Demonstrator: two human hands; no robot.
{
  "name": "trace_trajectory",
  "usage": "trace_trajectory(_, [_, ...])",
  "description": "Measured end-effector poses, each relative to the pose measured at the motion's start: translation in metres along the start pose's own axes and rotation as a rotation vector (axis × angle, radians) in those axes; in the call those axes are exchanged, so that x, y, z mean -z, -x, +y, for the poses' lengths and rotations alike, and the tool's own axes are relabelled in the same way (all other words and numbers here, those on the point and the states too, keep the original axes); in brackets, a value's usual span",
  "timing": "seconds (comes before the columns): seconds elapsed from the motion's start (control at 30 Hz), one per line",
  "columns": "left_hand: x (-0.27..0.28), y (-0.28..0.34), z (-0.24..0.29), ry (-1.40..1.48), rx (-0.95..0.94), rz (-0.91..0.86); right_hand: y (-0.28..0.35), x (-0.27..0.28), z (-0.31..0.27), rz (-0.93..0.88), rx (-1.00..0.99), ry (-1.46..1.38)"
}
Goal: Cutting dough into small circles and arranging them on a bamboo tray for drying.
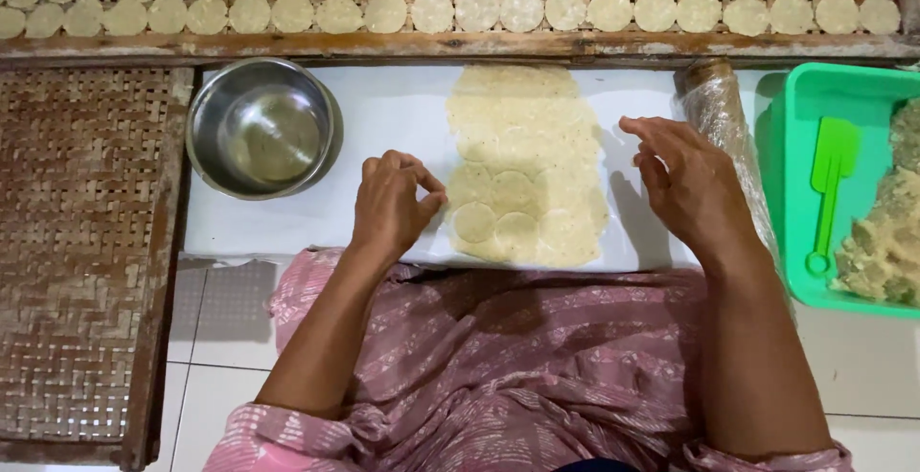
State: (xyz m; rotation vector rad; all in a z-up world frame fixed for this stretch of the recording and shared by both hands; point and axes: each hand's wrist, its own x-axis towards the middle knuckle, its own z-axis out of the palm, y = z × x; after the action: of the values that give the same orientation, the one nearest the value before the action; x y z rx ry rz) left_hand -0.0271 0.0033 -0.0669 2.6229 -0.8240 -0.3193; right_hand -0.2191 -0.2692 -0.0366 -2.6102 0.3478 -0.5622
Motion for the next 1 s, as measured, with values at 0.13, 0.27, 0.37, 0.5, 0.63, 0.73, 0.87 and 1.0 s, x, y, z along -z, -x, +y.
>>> trace_trajectory(0.13, [-0.008, 0.003, -0.002, -0.037, -0.037, 0.065, 0.000, 0.001, -0.003, -0.012, -0.011, -0.032])
trace_trajectory(0.27, [-0.013, 0.005, -0.004, -0.161, -0.125, 0.199, -0.001, 0.000, -0.003, -0.027, -0.066, -0.042])
trace_trajectory(0.37, [-0.018, 0.003, -0.003, -0.247, -0.167, 0.192, -0.001, 0.000, -0.003, -0.040, -0.083, -0.005])
trace_trajectory(0.5, [-0.017, 0.014, 0.005, -0.242, -0.196, 0.194, -0.002, 0.003, -0.007, -0.054, -0.076, -0.051])
trace_trajectory(0.63, [-0.022, 0.025, 0.002, -0.125, -0.263, 0.314, -0.001, 0.002, -0.007, -0.056, -0.099, -0.036])
trace_trajectory(0.73, [-0.017, 0.029, 0.007, -0.114, -0.156, 0.196, -0.001, 0.002, -0.006, -0.059, -0.079, -0.035])
trace_trajectory(0.87, [-0.007, 0.043, 0.009, -0.014, -0.187, 0.209, 0.000, 0.002, -0.007, -0.047, -0.074, -0.045])
trace_trajectory(1.0, [-0.008, 0.052, 0.005, 0.055, -0.346, 0.287, -0.001, 0.003, -0.007, -0.075, -0.085, -0.045])
